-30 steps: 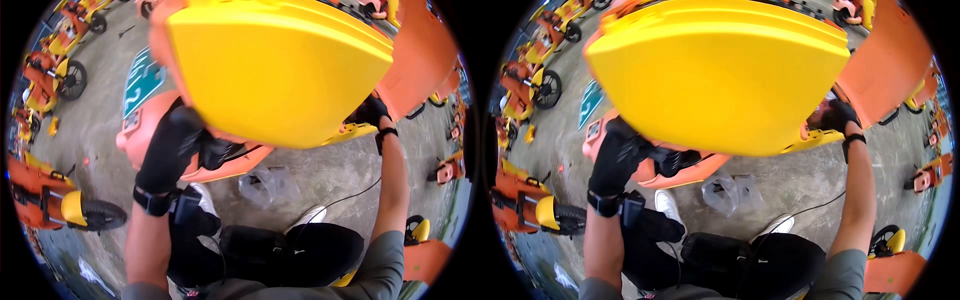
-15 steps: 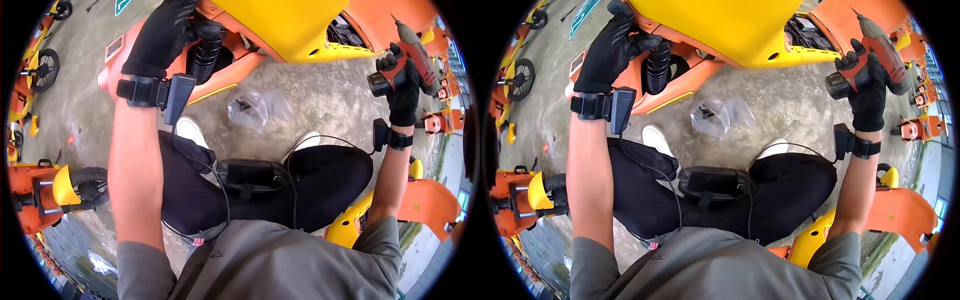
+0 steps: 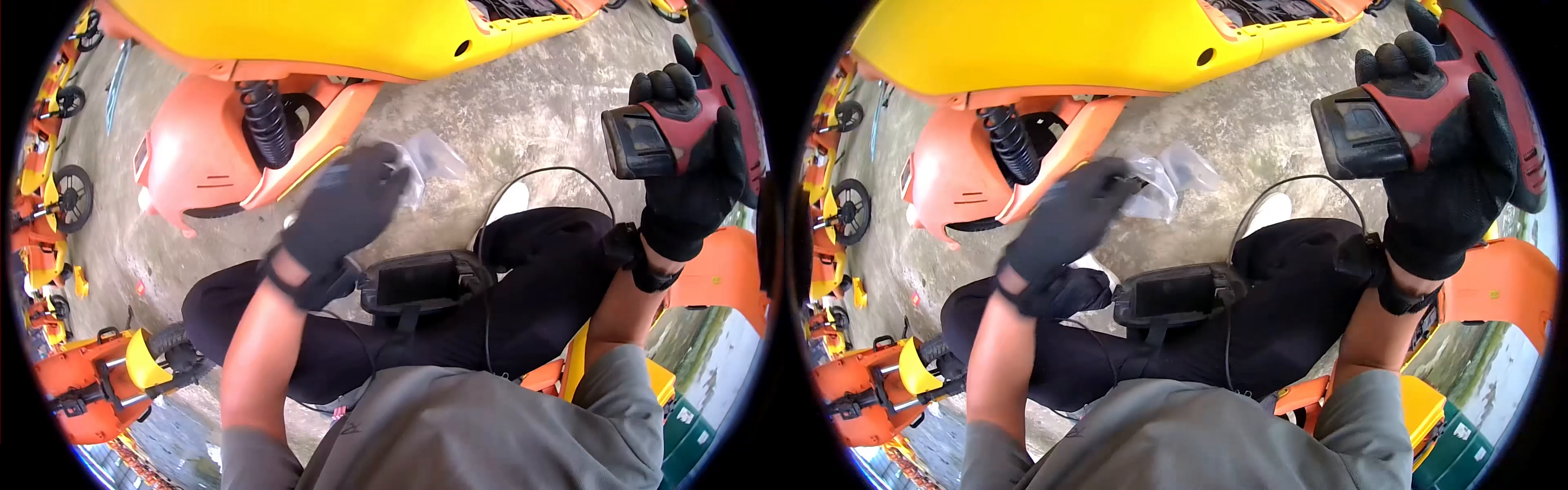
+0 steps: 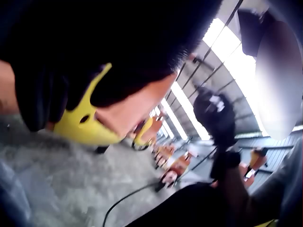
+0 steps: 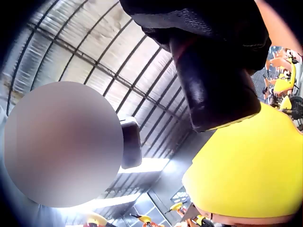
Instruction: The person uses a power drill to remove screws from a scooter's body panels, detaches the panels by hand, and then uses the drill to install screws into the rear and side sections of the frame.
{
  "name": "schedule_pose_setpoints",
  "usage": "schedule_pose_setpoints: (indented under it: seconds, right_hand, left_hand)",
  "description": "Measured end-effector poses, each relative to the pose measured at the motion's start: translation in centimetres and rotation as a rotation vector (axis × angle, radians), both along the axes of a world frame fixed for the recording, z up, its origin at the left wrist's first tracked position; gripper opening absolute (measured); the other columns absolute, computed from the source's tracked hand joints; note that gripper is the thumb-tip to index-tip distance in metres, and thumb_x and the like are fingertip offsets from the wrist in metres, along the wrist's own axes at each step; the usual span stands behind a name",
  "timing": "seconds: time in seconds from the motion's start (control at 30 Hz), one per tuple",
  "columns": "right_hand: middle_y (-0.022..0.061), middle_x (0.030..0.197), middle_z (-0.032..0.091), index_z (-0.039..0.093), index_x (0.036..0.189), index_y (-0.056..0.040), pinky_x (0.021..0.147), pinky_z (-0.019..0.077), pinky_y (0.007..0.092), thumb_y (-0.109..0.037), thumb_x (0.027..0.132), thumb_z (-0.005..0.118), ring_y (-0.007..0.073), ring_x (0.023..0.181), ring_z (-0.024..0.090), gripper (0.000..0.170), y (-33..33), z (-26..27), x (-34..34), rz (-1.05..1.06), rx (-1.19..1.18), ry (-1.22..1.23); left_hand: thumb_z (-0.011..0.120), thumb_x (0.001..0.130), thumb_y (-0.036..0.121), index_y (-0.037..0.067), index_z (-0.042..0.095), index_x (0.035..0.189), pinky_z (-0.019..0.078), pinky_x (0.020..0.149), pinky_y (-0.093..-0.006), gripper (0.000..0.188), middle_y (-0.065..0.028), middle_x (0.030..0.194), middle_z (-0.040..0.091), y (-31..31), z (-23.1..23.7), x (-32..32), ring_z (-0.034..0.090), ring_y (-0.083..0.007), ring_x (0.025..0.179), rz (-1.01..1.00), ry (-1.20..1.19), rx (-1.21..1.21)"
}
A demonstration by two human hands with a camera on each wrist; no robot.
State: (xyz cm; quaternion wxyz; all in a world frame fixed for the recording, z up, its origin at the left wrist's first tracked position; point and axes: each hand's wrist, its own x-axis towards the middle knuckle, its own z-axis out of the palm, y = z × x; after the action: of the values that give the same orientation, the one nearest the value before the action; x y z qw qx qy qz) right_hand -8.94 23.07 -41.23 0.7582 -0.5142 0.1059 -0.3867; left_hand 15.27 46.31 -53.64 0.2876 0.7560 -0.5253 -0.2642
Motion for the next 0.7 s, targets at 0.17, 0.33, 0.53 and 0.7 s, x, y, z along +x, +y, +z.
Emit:
schedule_pose_setpoints:
  seconds: [0.17,0.33,0.53,0.7]
  right_hand:
    - [0.0169,0.116,0.051,0.020,0.140,0.0134,0.107,0.0329,0.0464,-0.028,0.089,0.054,0.0270,0.111,0.050,0.074,-0.4,-1.5,-0.9,-0.319,-0.136,0.129]
    - [0.0185,0.122,0.052,0.026,0.139,0.0106,0.109,0.0331,0.0417,-0.033,0.092,0.054,0.0288,0.118,0.048,0.070,-2.3,-2.0,-3.6,-0.090,0.150,0.121]
    - [0.0127,0.119,0.052,0.026,0.142,0.0049,0.103,0.0377,0.0341,-0.038,0.090,0.056,0.0242,0.116,0.050,0.074,-2.8,-2.1,-3.7,-0.056,0.280,0.196]
    - [0.0123,0.119,0.053,0.024,0.143,0.0045,0.103,0.0380,0.0335,-0.038,0.090,0.056,0.0236,0.115,0.051,0.075,-1.5,-2.8,-2.3,-0.160,0.232,0.275]
  left_hand:
    - [0.063,0.077,0.023,0.004,0.058,0.114,0.0453,0.089,-0.0484,0.042,-0.0192,0.111,0.061,-8.6,-19.2,-0.8,0.057,-0.0415,0.101,0.065,-0.423,-0.220]
    - [0.057,0.073,0.016,0.014,0.067,0.094,0.0465,0.086,-0.0451,0.023,-0.0119,0.086,0.065,-1.5,-34.6,-3.7,0.063,-0.0309,0.089,-0.628,-0.481,-0.011]
    - [0.054,0.077,0.010,0.008,0.061,0.086,0.0490,0.065,-0.0437,0.012,-0.0138,0.082,0.062,-6.1,-25.7,-4.3,0.061,-0.0329,0.072,-0.263,-0.232,0.170]
    - [0.052,0.080,0.013,0.007,0.061,0.088,0.0496,0.070,-0.0421,0.013,-0.0143,0.088,0.062,-11.9,-27.2,0.2,0.062,-0.0306,0.086,0.221,-0.517,-0.252]
